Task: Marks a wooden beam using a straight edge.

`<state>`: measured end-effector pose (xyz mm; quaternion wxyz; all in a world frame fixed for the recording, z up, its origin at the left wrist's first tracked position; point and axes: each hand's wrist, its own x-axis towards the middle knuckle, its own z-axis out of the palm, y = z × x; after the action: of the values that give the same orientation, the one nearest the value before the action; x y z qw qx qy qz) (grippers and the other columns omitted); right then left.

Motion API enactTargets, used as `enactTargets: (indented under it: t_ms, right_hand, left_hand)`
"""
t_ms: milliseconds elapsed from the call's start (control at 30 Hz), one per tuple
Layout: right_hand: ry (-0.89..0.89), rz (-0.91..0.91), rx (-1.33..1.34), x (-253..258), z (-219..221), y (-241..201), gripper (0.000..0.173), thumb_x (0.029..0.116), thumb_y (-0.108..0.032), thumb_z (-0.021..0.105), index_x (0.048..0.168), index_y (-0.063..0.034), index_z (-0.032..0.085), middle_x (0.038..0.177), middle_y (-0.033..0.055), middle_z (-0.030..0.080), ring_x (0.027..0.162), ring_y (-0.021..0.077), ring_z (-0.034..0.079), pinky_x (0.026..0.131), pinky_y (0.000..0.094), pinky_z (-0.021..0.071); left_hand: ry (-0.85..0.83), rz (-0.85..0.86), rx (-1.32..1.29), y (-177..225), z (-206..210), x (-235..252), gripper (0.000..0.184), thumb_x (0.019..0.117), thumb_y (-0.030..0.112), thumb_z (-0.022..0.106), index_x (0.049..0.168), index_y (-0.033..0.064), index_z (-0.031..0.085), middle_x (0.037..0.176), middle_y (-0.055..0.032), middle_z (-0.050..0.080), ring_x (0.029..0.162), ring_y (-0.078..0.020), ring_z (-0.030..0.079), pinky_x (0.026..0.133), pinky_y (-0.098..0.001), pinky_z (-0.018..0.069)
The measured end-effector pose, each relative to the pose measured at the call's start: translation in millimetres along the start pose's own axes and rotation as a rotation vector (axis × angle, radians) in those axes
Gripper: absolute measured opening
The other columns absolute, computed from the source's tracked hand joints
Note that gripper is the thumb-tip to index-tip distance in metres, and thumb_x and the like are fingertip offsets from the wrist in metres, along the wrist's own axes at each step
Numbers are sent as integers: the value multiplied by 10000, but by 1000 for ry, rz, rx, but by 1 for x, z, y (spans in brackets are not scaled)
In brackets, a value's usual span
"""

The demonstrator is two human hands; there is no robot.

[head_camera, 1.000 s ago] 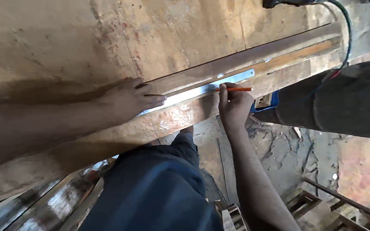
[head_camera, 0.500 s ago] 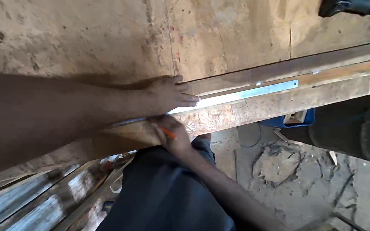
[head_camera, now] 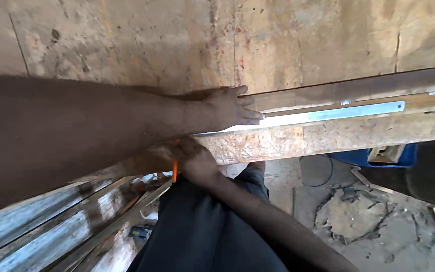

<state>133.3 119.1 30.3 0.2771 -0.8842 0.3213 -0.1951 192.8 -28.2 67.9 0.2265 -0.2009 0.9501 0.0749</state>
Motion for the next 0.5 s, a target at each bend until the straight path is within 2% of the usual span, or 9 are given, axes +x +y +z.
enactTargets:
  t_ms: [67, 167, 233, 300, 333, 400, 500]
  right_hand:
    - [-35, -39, 91, 8, 10, 0, 253, 970, -125, 645, 1209, -128, 730, 1193, 88, 723, 1132, 247, 686, 968, 409, 572]
    - [119, 111, 299, -16, -18, 40, 222, 1017, -195, 629, 1170, -116, 770, 1171, 57, 752, 1120, 181, 704, 1002, 379, 575]
    - [282, 227, 339, -48, -65, 84, 192, 1014, -161, 638, 1079, -35, 768, 1067, 95, 763, 1003, 161, 734, 923, 368, 615]
    - [371, 422, 171, -90, -130, 133, 227, 1031, -188, 620, 1098, -13, 747, 990, 100, 759, 856, 143, 739, 805, 362, 639]
    - [399, 538, 34, -116, -164, 159, 265, 1045, -229, 597, 1131, -19, 733, 981, 112, 749, 820, 166, 733, 773, 387, 637]
    - [506, 752, -170, -173, -224, 203, 329, 1061, -287, 561, 1200, -32, 716, 1019, 147, 744, 839, 221, 734, 793, 449, 624]
    - [818, 866, -188, -234, -276, 215, 334, 1062, -295, 568, 1194, -16, 696, 1015, 127, 734, 833, 189, 725, 780, 407, 629]
  left_hand:
    - [12, -5, 1, 1, 1, 0, 860, 933, -119, 527, 1630, 325, 291, 1703, 104, 247, 1548, -330, 273, 1205, -598, 235]
    - [20, 2, 5, 1, 1, -1, 858, 926, -129, 522, 1626, 317, 307, 1700, 95, 260, 1542, -333, 287, 1205, -605, 236]
    - [33, 2, -3, 0, 1, -1, 852, 920, -127, 532, 1614, 326, 334, 1689, 98, 289, 1535, -324, 303, 1208, -594, 231]
    - [7, -4, 15, 0, 0, -1, 828, 947, -121, 498, 1619, 330, 322, 1695, 104, 271, 1551, -311, 274, 1222, -592, 200]
    - [15, -1, 11, 0, 2, 0, 822, 944, -120, 502, 1614, 326, 336, 1693, 98, 279, 1554, -315, 270, 1224, -603, 194]
    - [74, 3, -3, 0, 6, 1, 797, 944, -113, 511, 1599, 320, 372, 1678, 93, 319, 1535, -319, 312, 1217, -607, 233]
    - [102, -43, -44, 6, 3, -6, 756, 962, -68, 529, 1598, 310, 372, 1666, 84, 345, 1495, -314, 369, 1179, -556, 326]
